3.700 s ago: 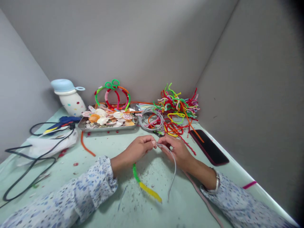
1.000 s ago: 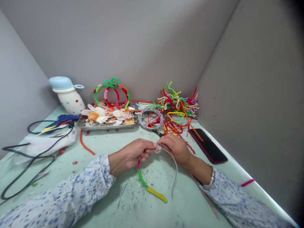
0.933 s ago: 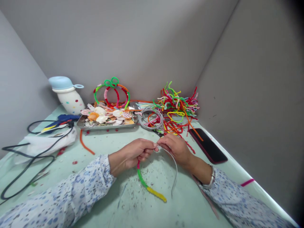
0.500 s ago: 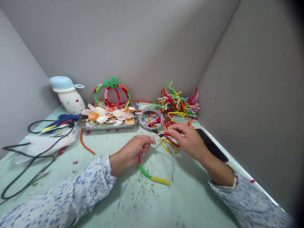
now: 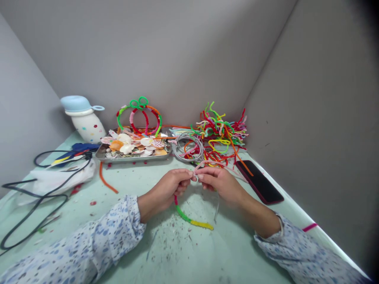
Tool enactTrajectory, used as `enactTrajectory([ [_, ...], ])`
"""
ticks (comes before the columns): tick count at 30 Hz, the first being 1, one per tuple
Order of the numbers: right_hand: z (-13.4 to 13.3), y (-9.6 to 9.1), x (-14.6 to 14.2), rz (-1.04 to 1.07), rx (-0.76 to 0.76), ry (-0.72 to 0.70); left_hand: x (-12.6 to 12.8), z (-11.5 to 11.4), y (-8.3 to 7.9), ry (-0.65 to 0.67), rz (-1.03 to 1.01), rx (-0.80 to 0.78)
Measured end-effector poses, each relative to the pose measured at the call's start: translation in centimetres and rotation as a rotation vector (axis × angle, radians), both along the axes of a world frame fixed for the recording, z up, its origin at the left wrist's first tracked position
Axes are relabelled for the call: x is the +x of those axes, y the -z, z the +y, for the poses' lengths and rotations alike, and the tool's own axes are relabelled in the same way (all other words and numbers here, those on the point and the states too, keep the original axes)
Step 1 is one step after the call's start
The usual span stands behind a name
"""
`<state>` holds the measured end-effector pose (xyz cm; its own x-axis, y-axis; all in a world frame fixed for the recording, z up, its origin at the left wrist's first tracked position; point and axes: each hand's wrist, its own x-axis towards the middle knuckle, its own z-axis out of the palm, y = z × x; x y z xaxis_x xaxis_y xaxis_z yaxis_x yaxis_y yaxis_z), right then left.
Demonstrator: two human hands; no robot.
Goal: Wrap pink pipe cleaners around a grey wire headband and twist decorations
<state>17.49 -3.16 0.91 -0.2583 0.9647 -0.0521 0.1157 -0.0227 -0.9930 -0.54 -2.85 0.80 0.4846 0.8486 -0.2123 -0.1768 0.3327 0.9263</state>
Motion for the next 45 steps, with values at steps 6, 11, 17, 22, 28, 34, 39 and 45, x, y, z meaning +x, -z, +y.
enactTrajectory([
  [6, -0.4, 0.2, -0.6, 0.25, -0.197, 0.021, -0.1, 0.1, 0.4, 0.007, 0.007, 0.009],
  [11, -0.4, 0.5, -0.7, 0.319, -0.228, 0.014, -0.1, 0.1, 0.7, 0.02, 0.015, 0.024],
  [17, -0.5, 0.4, -0.6, 0.315, -0.227, 0.003, 0.1, -0.1, 0.4, 0.021, 0.042, 0.028],
  [22, -0.4, 0.2, -0.5, 0.217, -0.169, -0.012, 0.5, -0.7, -0.2, 0.046, 0.09, 0.081],
  [28, -0.5, -0.1, -0.8, 0.041, -0.001, 0.045, 0.6, -1.0, -0.1, 0.054, 0.142, 0.069],
  [34, -0.8, -0.8, -1.0, -0.048, 0.05, 0.074, 0.5, -0.9, -0.1, 0.057, 0.161, 0.057],
  [39, -1.1, -0.8, -1.2, -0.078, 0.089, 0.058, 0.7, -1.0, -0.3, 0.061, 0.173, 0.019],
  [45, -1.2, -0.4, -1.2, -0.117, 0.156, 0.061, 0.9, -1.1, -0.5, 0.061, 0.173, -0.018],
])
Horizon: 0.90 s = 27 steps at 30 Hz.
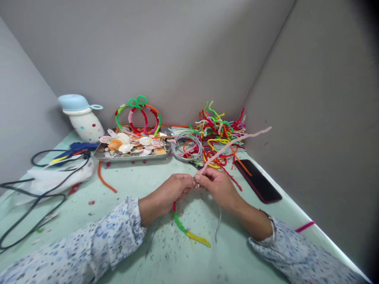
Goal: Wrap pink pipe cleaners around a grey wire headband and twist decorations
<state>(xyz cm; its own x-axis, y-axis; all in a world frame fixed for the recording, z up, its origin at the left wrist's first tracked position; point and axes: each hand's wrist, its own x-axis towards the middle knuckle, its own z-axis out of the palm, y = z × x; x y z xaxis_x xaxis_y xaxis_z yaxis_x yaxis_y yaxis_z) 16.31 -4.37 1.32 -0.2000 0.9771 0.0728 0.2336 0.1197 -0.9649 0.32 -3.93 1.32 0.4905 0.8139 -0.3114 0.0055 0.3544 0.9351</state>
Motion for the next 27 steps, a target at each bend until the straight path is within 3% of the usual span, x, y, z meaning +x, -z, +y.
enactTrajectory([
  [10, 0.3, 0.5, 0.0, -0.006, 0.083, 0.012, 0.0, 0.2, 0.4, -0.042, -0.007, 0.021],
  [27, 0.8, 1.5, 0.4, -0.023, -0.016, -0.06, -0.6, 0.9, 1.3, -0.054, -0.086, 0.021],
])
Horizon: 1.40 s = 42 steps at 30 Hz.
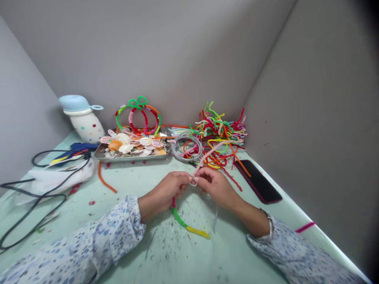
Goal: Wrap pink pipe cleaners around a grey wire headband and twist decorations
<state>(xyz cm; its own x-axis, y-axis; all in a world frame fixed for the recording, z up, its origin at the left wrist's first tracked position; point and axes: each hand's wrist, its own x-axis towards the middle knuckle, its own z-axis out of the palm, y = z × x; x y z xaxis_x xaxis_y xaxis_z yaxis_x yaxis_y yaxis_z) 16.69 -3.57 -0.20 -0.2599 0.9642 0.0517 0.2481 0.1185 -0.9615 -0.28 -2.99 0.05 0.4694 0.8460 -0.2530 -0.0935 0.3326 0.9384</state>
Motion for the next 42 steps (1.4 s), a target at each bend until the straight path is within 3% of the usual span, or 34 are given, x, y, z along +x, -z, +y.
enactTrajectory([
  [22, 0.3, 0.2, 0.6, 0.023, 0.026, -0.073, 0.0, 0.1, 0.2, -0.031, -0.014, -0.066],
  [33, -0.1, 0.3, 1.1, -0.104, 0.154, -0.12, 0.0, 0.1, 0.2, -0.027, 0.037, -0.085],
  [42, 0.2, 0.7, 1.2, -0.225, 0.369, -0.09, -0.1, 0.1, 0.3, -0.017, 0.039, -0.089],
])
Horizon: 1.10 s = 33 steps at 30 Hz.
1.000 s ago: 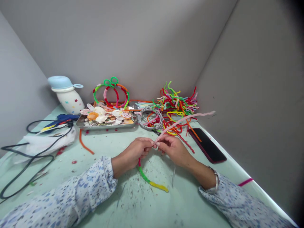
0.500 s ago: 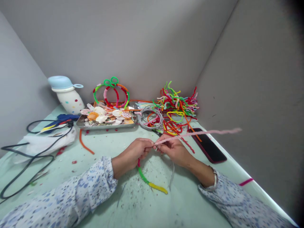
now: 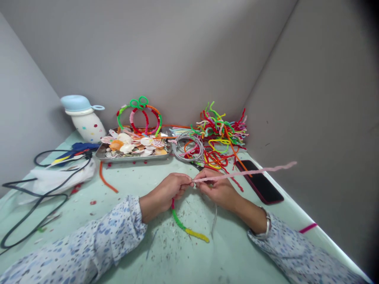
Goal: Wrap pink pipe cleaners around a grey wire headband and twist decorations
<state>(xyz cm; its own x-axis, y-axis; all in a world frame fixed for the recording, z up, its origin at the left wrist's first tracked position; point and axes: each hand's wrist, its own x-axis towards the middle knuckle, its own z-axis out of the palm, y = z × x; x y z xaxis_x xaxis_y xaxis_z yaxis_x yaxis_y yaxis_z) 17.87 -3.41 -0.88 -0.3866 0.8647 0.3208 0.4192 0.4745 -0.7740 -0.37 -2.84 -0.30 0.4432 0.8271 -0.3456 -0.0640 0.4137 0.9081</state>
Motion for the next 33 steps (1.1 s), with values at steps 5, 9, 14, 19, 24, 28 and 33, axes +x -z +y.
enactTrajectory([
  [5, 0.22, 0.06, 0.02, 0.005, 0.047, 0.006, 0.05, -0.09, -0.24, 0.001, 0.022, 0.008],
  [9, 0.5, 0.21, -0.15, 0.006, 0.09, -0.005, 0.08, -0.12, -0.29, 0.004, 0.03, 0.003],
  [14, 0.61, 0.33, -0.16, -0.009, 0.178, -0.018, 0.04, -0.12, -0.02, 0.015, 0.033, 0.013],
  [19, 0.54, 0.22, -0.04, -0.044, 0.271, -0.066, -0.01, -0.05, 0.12, 0.02, 0.035, 0.007],
  [24, 0.59, 0.52, -0.04, -0.015, 0.203, -0.027, 0.14, -0.07, -0.11, 0.004, 0.05, 0.007],
  [28, 0.49, 0.71, 0.03, 0.013, 0.115, 0.005, 0.41, -0.1, -0.22, -0.04, 0.128, 0.072],
  [33, 0.35, 0.6, 0.06, -0.016, 0.152, 0.0, 0.5, -0.13, -0.22, -0.053, 0.254, 0.198],
])
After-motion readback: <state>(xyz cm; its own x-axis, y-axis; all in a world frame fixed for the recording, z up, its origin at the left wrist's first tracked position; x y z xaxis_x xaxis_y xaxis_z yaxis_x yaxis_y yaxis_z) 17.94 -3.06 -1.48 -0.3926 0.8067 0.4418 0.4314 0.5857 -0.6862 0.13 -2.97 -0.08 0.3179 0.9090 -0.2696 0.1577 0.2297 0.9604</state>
